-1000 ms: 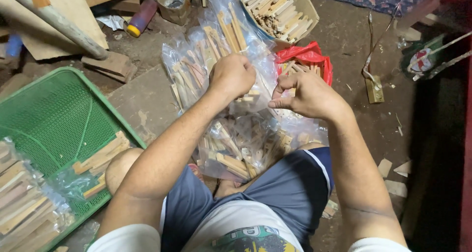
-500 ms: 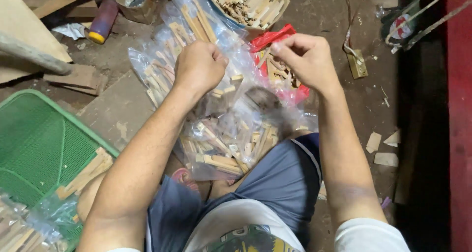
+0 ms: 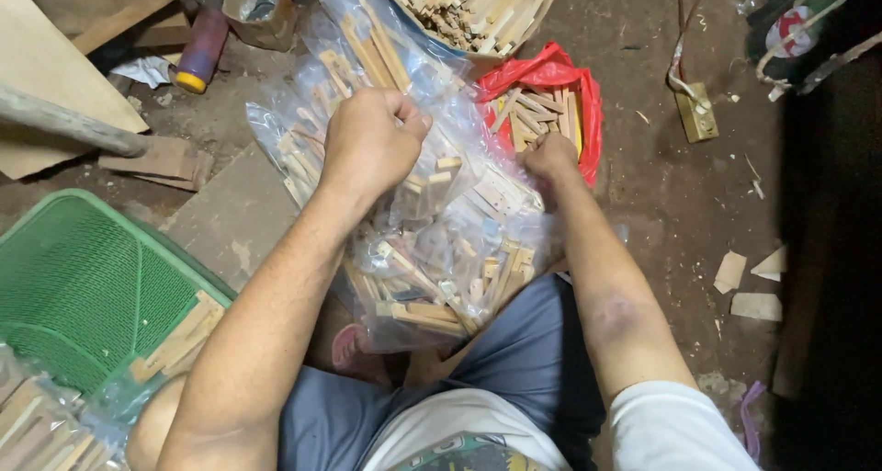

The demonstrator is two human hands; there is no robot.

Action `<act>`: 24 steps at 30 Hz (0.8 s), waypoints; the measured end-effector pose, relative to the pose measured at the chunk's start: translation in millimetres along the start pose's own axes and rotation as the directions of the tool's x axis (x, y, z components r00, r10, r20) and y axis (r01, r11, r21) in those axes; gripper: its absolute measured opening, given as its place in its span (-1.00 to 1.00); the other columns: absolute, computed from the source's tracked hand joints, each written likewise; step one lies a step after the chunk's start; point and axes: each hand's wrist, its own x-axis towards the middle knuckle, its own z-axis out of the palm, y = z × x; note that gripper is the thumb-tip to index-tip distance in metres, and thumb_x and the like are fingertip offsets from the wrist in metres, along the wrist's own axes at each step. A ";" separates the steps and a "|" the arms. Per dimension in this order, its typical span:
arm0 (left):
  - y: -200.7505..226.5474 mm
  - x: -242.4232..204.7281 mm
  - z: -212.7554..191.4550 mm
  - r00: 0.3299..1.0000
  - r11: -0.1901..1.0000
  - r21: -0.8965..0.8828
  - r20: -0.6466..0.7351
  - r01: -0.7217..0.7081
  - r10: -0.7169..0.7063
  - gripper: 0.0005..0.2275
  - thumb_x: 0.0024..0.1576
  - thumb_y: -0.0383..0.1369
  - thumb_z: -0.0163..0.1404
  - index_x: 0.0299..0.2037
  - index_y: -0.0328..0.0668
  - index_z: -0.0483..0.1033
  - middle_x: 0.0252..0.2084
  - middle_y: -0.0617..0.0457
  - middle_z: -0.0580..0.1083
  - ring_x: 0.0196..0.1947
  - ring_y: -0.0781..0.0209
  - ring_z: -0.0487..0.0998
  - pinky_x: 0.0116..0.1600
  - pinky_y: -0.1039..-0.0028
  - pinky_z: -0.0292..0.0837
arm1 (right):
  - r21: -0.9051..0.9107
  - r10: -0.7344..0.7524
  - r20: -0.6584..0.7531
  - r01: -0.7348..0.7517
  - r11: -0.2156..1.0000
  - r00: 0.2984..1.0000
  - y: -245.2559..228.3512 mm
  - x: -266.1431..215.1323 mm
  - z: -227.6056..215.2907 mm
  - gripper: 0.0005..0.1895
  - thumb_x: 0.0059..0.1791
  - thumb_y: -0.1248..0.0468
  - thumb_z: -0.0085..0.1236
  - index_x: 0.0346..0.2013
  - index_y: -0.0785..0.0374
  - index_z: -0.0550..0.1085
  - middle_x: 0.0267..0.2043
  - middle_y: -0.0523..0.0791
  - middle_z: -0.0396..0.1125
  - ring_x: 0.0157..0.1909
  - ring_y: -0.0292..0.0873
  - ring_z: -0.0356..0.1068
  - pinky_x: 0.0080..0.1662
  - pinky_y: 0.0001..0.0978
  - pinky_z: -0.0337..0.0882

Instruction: The person organizes and packs wooden slats into plastic bags and a green crate.

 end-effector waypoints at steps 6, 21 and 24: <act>-2.5 1.7 -3.0 0.998 0.999 -0.041 -0.053 -0.020 0.018 -0.87 0.09 -0.21 0.10 -0.32 0.04 0.70 -0.36 -0.15 0.58 -0.06 -0.25 0.61 -0.04 0.11 0.54 | -0.267 0.049 0.105 -0.020 0.964 0.993 -17.3 -13.7 -21.6 -0.55 -0.21 -0.06 0.30 -0.20 0.17 0.67 -0.04 0.17 0.52 0.16 0.23 0.46 0.12 0.07 0.45; -11.3 11.0 17.7 0.996 0.997 -0.068 -0.082 -0.023 0.018 -0.87 0.08 -0.22 0.09 -0.37 0.07 0.70 -0.34 -0.11 0.61 -0.07 -0.21 0.63 -0.04 0.13 0.56 | -0.217 0.057 0.157 -0.022 0.976 0.986 2.2 -24.3 -18.2 -0.58 -0.22 0.01 0.28 -0.17 0.12 0.67 0.02 0.13 0.51 0.19 0.20 0.44 0.16 0.07 0.44; -10.1 10.0 13.7 0.996 0.997 -0.071 -0.086 -0.016 0.010 -0.87 0.08 -0.22 0.08 -0.37 0.07 0.69 -0.33 -0.11 0.61 -0.06 -0.21 0.63 -0.03 0.13 0.56 | -0.116 0.024 0.076 -0.015 0.993 0.997 6.7 -12.4 -15.9 -0.72 -0.18 0.01 0.24 -0.28 0.02 0.68 -0.07 0.13 0.52 0.14 0.22 0.46 0.10 0.05 0.47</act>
